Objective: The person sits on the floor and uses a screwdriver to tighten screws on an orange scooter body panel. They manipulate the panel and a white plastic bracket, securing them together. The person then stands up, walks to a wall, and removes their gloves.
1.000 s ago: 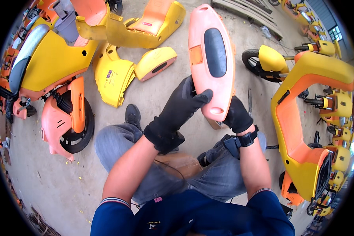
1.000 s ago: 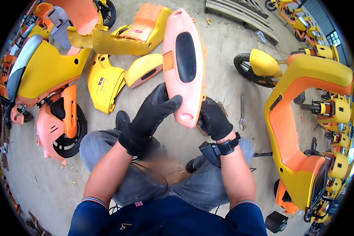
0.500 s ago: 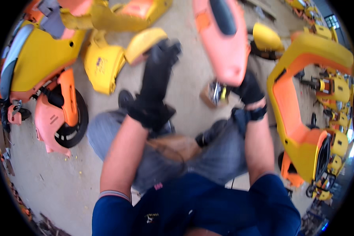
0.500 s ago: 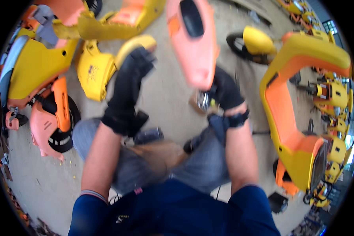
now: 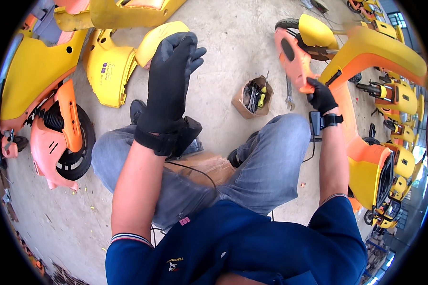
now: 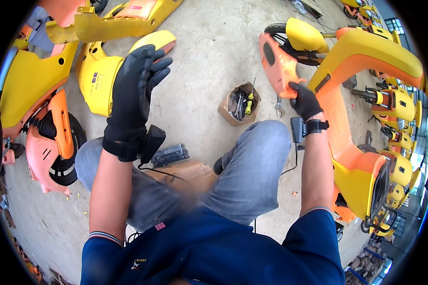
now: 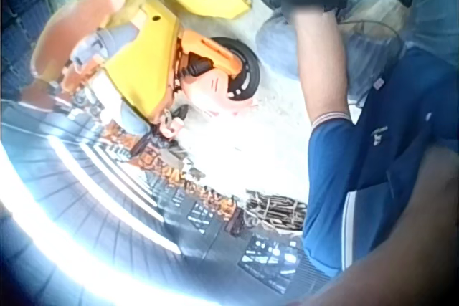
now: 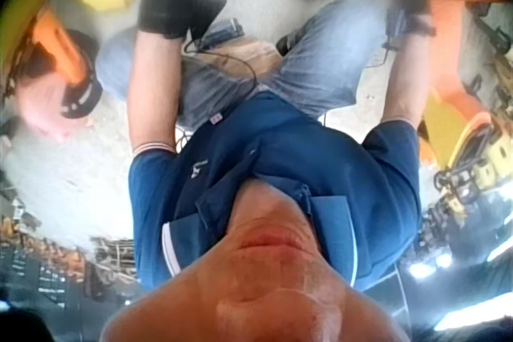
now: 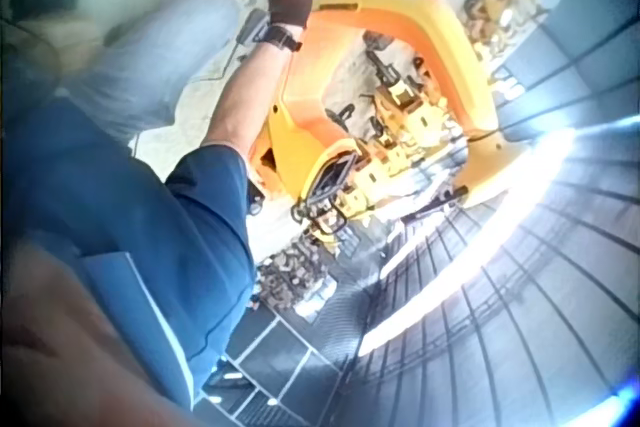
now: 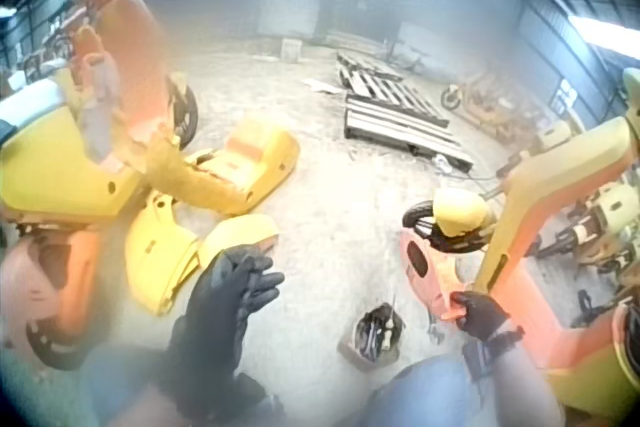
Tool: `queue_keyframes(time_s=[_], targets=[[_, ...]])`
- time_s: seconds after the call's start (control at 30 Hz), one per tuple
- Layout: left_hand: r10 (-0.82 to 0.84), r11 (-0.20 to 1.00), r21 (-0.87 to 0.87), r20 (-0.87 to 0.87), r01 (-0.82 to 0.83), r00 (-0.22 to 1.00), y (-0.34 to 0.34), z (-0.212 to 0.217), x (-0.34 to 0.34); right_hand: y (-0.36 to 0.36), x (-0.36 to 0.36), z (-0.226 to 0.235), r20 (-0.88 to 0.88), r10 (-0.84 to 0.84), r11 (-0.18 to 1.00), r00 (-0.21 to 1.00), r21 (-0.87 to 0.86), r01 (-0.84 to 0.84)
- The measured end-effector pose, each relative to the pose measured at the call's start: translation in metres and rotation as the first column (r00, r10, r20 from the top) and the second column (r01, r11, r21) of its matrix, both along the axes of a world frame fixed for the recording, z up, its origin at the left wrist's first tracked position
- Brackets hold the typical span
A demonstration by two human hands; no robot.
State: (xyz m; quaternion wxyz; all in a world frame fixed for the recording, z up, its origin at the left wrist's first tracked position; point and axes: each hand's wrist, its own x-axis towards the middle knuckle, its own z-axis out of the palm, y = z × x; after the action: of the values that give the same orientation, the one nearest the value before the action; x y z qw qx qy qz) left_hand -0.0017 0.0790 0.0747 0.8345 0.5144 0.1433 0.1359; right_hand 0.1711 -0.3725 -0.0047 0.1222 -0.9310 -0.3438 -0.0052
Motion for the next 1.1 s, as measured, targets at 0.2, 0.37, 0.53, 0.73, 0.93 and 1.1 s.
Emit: queue_keyframes(time_s=[0.2,0.37,0.53,0.73,0.93,1.1], targets=[[0.037,0.999,0.013,-0.052,-0.036,0.998,-0.001,-0.010,0.006,0.025,0.007,-0.065,-0.937,-0.278,0.535,0.210,0.030,0.844],[-0.056,0.998,0.016,-0.048,0.057,0.997,-0.012,-0.009,0.014,0.058,0.030,-0.098,-0.920,-0.231,0.723,0.317,0.056,0.688],[-0.293,0.917,0.232,-0.156,0.323,0.943,-0.046,-0.031,0.020,0.108,0.058,-0.137,-0.916,-0.241,0.780,0.321,0.014,0.626],[-0.273,0.913,0.289,-0.093,0.288,0.958,-0.062,-0.017,0.021,0.155,0.095,-0.228,-0.755,-0.167,0.948,0.634,0.055,0.315],[-0.200,0.918,0.345,-0.018,0.194,0.980,-0.066,-0.021,0.018,0.202,0.090,-0.276,-0.726,-0.210,0.962,0.654,-0.036,0.269],[-0.229,0.875,0.433,-0.025,0.217,0.973,-0.067,-0.014,0.014,0.232,0.045,-0.237,-0.642,-0.160,0.986,0.750,-0.133,0.098]])
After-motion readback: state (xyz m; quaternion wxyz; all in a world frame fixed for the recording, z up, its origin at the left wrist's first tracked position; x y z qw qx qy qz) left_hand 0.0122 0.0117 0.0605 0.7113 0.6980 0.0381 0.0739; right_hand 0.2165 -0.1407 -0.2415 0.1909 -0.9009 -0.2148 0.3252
